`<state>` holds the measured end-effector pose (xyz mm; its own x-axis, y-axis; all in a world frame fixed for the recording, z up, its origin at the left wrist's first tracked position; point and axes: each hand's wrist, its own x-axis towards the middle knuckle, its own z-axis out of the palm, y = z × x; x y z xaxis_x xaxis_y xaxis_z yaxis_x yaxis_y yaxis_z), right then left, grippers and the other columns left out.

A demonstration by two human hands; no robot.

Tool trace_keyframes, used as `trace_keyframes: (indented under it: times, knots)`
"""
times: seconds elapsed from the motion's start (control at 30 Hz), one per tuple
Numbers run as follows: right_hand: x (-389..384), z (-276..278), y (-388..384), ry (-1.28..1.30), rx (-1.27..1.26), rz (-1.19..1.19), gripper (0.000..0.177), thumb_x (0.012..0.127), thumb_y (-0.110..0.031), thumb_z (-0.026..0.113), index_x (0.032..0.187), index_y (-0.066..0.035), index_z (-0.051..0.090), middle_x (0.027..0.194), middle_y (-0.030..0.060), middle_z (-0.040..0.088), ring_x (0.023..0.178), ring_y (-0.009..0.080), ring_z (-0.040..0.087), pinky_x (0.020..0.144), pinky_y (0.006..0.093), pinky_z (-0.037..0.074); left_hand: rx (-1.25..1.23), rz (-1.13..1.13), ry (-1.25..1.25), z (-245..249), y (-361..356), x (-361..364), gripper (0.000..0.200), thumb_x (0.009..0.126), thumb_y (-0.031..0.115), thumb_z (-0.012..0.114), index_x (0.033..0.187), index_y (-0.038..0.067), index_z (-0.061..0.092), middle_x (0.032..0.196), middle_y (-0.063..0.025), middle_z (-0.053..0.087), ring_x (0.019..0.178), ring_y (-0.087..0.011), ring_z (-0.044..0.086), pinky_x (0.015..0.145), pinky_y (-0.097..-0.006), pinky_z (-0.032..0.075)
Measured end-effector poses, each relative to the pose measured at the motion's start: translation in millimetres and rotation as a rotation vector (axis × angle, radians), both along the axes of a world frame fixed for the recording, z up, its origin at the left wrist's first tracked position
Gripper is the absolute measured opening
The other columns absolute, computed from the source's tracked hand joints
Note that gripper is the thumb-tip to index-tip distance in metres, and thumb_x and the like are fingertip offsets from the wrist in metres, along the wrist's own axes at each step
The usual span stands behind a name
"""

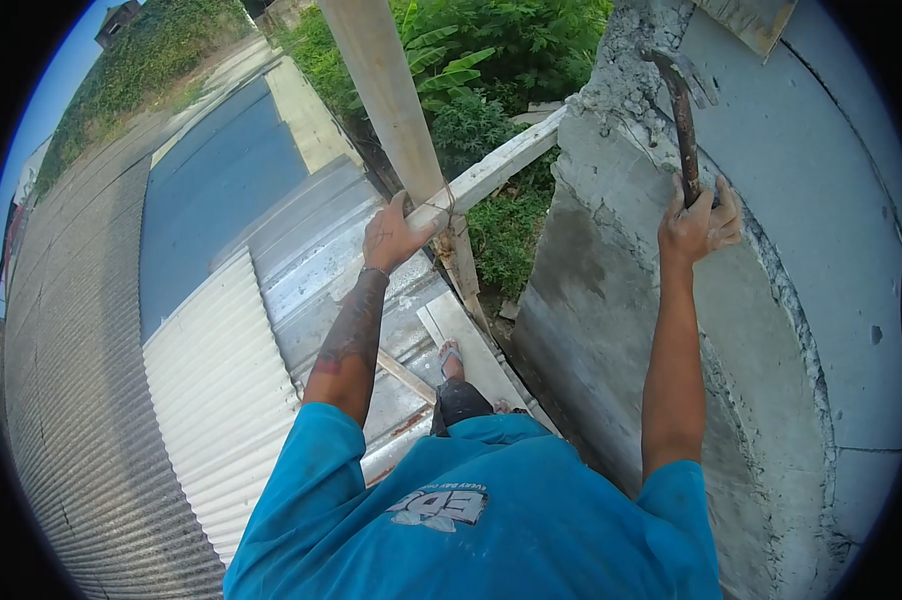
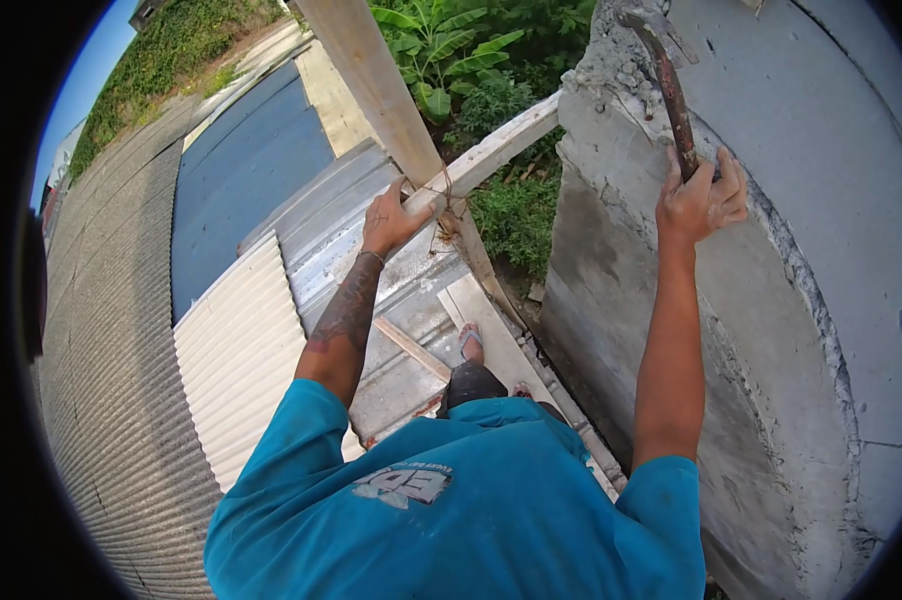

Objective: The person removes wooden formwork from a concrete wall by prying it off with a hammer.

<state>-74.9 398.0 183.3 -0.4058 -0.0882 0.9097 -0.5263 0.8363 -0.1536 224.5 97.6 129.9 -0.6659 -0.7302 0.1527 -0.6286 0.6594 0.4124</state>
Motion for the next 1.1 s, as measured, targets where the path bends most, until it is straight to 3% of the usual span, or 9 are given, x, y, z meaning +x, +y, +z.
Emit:
trace_keyframes:
  times: [0.27, 0.4, 0.53, 0.6, 0.7, 0.8, 0.93, 1.1]
  knots:
    - [1, -1, -3, -0.024, -0.015, -0.005, 0.029, 0.083, -0.04, 0.074, 0.087, -0.011, 0.068, 0.13, 0.0059, 0.051, 0.127, 0.0296, 0.035, 0.097, 0.0532, 0.024, 0.025, 0.0, 0.005, 0, -1, 1, 0.081, 0.074, 0.055, 0.069, 0.134, 0.006, 0.049, 0.111, -0.0211, 0.065, 0.103, -0.0365, 0.062, 0.089, -0.0437, 0.047]
    - [2, 1, -3, -0.003, -0.025, -0.001, 0.029, 0.082, -0.04, 0.075, 0.087, -0.012, 0.067, 0.13, 0.0048, 0.05, 0.127, 0.0284, 0.037, 0.098, 0.0517, 0.025, -0.017, -0.023, 0.026, -4, -2, 1, 0.086, 0.073, 0.058, 0.068, 0.135, 0.003, 0.046, 0.111, -0.0216, 0.065, 0.102, -0.0373, 0.062, 0.087, -0.0449, 0.048]
    - [2, 1, -2, 0.032, -0.038, 0.001, 0.029, 0.08, -0.039, 0.076, 0.086, -0.013, 0.066, 0.129, 0.0039, 0.05, 0.126, 0.0275, 0.039, 0.098, 0.05, 0.027, 0.069, -0.025, -0.026, 1, -5, 0, 0.092, 0.073, 0.06, 0.068, 0.14, 0.003, 0.041, 0.122, -0.0213, 0.061, 0.11, -0.0378, 0.06, 0.093, -0.0443, 0.047]
    - [3, 3, -3, 0.03, -0.053, 0.013, 0.029, 0.079, -0.038, 0.077, 0.085, -0.013, 0.066, 0.129, 0.004, 0.05, 0.125, 0.0276, 0.04, 0.098, 0.0499, 0.027, 0.196, -0.022, -0.166, 5, -13, -5, 0.1, 0.07, 0.063, 0.069, 0.142, 0.002, 0.038, 0.13, -0.0231, 0.057, 0.116, -0.0381, 0.058, 0.097, -0.0435, 0.046]
    - [4, 4, -2, 0.036, -0.056, 0.014, 0.029, 0.078, -0.038, 0.078, 0.085, -0.013, 0.065, 0.129, 0.0043, 0.05, 0.125, 0.0275, 0.041, 0.097, 0.0496, 0.028, 0.245, -0.114, -0.227, -16, -35, -8, 0.103, 0.068, 0.065, 0.07, 0.141, 0.0, 0.039, 0.132, -0.0249, 0.055, 0.117, -0.0386, 0.057, 0.099, -0.043, 0.045]
    - [3, 3, -3, 0.043, -0.065, 0.012, 0.03, 0.078, -0.038, 0.078, 0.085, -0.012, 0.065, 0.128, 0.0049, 0.051, 0.125, 0.0276, 0.041, 0.096, 0.0493, 0.029, 0.225, -0.118, -0.179, -15, -29, -6, 0.097, 0.069, 0.062, 0.071, 0.137, -0.001, 0.046, 0.13, -0.025, 0.056, 0.118, -0.0375, 0.057, 0.099, -0.0422, 0.045]
    - [3, 2, -2, 0.032, -0.057, 0.013, 0.03, 0.078, -0.038, 0.078, 0.085, -0.011, 0.065, 0.128, 0.0058, 0.051, 0.124, 0.0281, 0.042, 0.096, 0.0494, 0.03, 0.171, -0.105, -0.141, -5, -17, -4, 0.08, 0.071, 0.061, 0.067, 0.123, 0.001, 0.061, 0.113, -0.0229, 0.066, 0.105, -0.0356, 0.064, 0.09, -0.0424, 0.049]
    - [5, 4, -2, 0.024, -0.062, 0.02, 0.029, 0.077, -0.035, 0.078, 0.087, -0.011, 0.065, 0.129, 0.0065, 0.05, 0.125, 0.0292, 0.041, 0.096, 0.0496, 0.03, 0.11, -0.052, -0.129, 7, -3, -3, 0.073, 0.07, 0.061, 0.066, 0.119, 0.007, 0.065, 0.106, -0.0207, 0.069, 0.098, -0.0349, 0.066, 0.086, -0.0426, 0.051]
